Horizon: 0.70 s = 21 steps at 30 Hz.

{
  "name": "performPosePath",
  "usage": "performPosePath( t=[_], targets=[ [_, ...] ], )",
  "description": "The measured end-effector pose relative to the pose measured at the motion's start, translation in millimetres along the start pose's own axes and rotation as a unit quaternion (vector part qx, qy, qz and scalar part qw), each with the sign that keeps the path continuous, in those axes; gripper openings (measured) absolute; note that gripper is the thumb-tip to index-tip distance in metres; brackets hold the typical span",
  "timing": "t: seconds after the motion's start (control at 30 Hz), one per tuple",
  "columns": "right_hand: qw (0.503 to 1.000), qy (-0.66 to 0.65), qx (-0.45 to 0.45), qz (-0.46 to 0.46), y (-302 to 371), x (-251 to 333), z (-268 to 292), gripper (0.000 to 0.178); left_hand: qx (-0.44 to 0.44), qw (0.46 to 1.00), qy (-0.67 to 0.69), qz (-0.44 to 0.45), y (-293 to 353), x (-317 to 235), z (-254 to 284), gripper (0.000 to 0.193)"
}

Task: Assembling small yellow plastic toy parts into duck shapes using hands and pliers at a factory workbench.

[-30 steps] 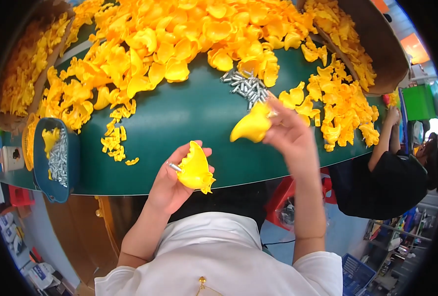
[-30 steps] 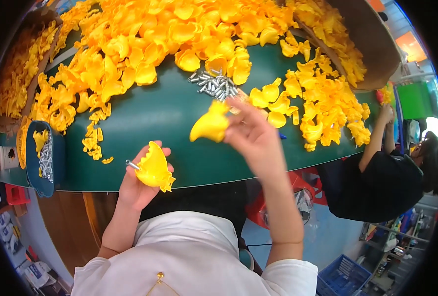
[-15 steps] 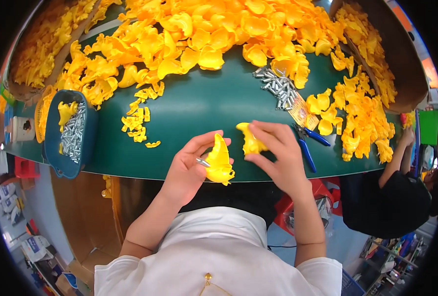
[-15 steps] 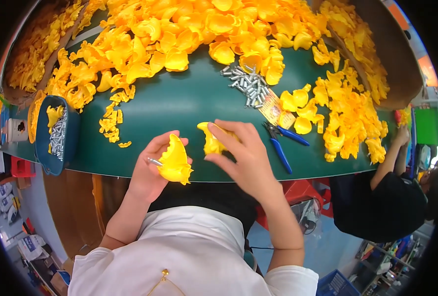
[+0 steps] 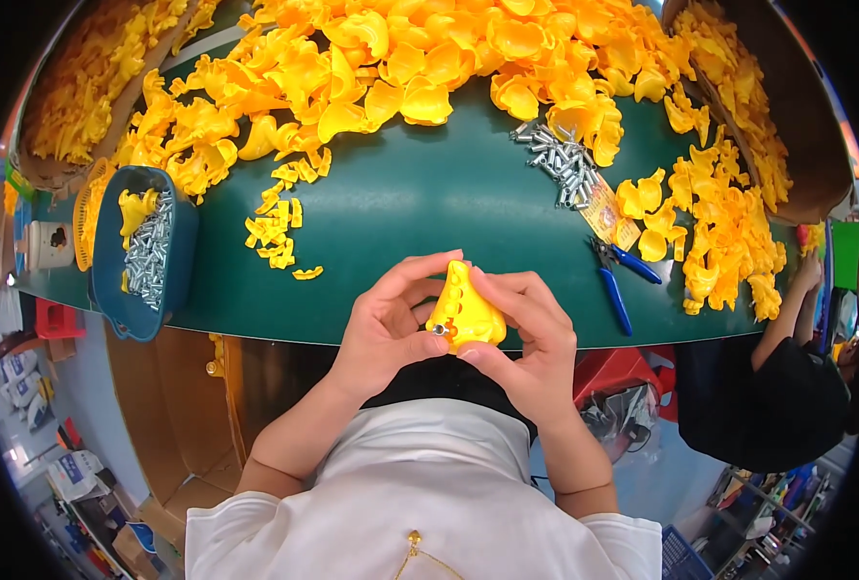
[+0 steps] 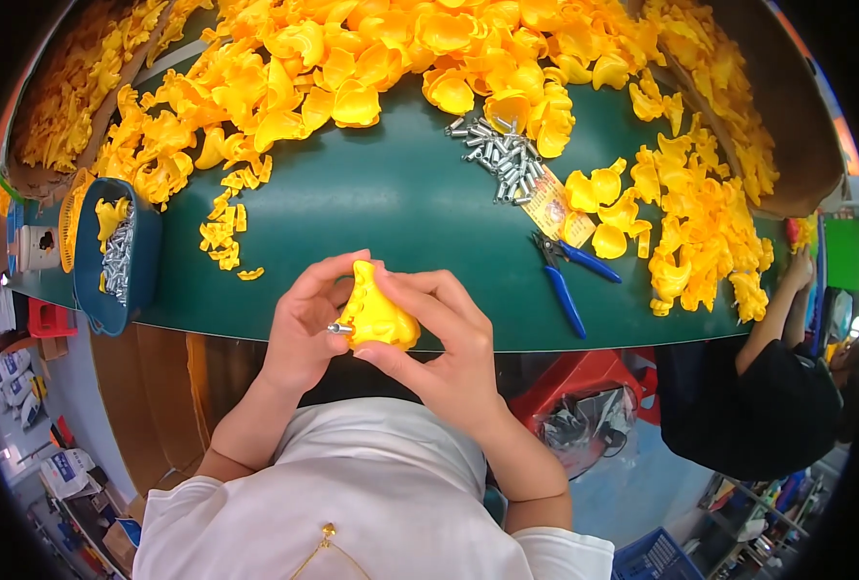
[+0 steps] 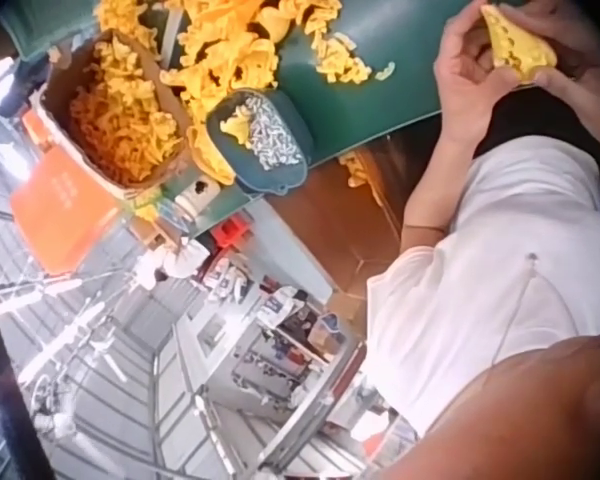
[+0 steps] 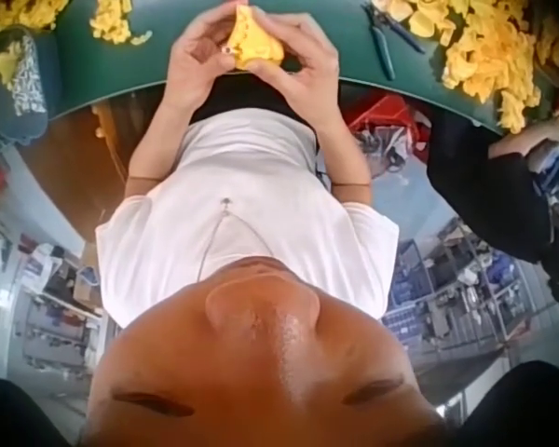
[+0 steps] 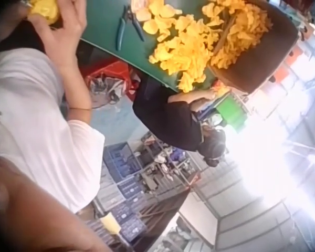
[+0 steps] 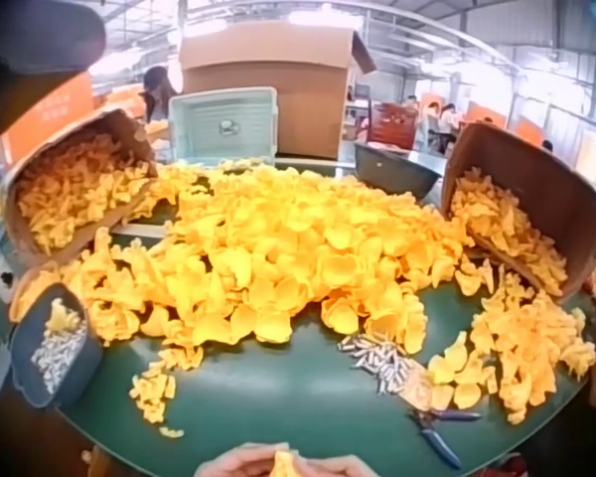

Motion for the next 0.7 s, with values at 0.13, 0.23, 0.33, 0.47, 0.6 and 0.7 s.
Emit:
performPosePath(
  t=[0.13,0.23,0.33,0.47,0.6,0.7],
  targets=[
    [1.0,0.002,-0.002,0.002,0,-7,1,0.052,-0.023,0.997,-0.068,-0.008,-3,-6,-4,0.075],
    [1.0,-0.017,0.006,0.002,2,-7,0,0.054,-0.01,1.0,-0.015,0.02,0,-7,-5,0.07],
    [1.0,-0.029,-0.003,-0.011,3,-2,-3,0.055,-0.003,0.999,-0.039,0.021,-1,-7,-4,0.072],
    [0.997,0.056,0.048,-0.019,-10,6,-9,0.064,-0.03,0.998,-0.051,-0.002,-3,-7,-7,0.074],
    [0.996,-0.057,0.026,-0.06,-5,1,-13,0.085,-0.071,0.995,0.021,-0.064,-6,-13,-8,0.057],
    [0.998,0.014,-0.059,-0.001,3,-1,1,0.068,-0.057,0.994,0.085,0.035,1,-1,-6,0.049]
  ],
)
Point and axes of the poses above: each hand's wrist, its own y-axis away from the middle knuckle, its own z-axis out of the back of the hand, x = y × z, the point moved 8 cm from there along -y, towards the middle knuckle, and after that the axes turned 13 degrees about -z, right-handed, at the moved point
